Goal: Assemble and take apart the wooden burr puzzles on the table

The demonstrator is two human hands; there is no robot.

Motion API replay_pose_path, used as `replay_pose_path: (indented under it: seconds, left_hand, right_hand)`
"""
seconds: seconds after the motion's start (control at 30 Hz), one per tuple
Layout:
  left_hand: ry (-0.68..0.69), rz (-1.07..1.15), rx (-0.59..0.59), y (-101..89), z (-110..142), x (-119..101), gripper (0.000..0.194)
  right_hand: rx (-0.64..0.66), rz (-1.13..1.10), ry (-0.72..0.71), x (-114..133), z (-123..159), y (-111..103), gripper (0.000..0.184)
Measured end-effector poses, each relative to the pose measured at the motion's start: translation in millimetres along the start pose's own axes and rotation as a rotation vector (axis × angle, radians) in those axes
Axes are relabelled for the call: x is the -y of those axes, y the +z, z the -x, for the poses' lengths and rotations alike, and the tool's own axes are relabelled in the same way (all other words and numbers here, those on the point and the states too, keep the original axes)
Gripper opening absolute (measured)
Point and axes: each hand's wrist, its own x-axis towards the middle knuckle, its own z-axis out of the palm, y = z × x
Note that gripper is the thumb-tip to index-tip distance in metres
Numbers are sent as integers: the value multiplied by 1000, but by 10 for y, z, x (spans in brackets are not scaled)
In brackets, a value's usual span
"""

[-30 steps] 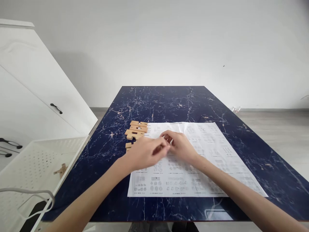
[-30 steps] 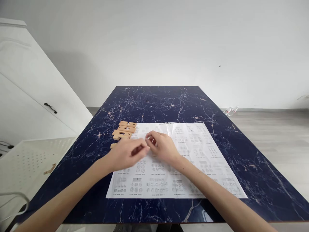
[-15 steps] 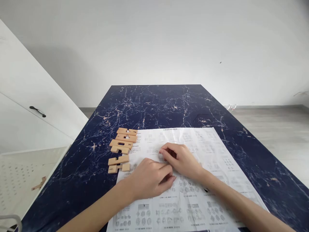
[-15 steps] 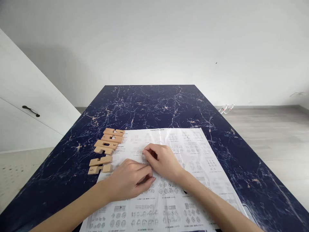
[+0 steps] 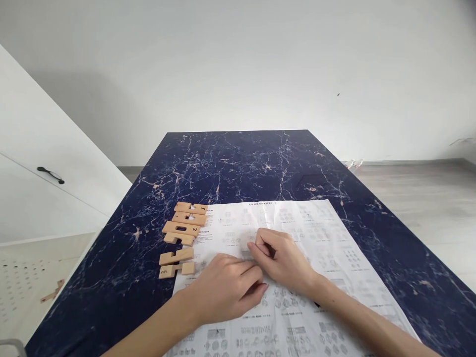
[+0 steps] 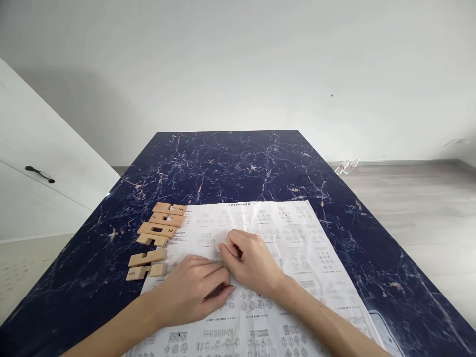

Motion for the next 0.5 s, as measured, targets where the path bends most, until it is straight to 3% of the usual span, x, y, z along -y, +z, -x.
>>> replay_pose_path:
  seconds: [0.23, 0.5]
  left_hand:
    - [-25, -2, 15, -29, 43, -22, 31]
    - [-72, 22, 31, -75, 94, -21, 29]
  right_hand:
    - [-6, -162, 174, -63, -18, -31, 45]
    - [4, -181, 186, -57, 16, -49, 47]
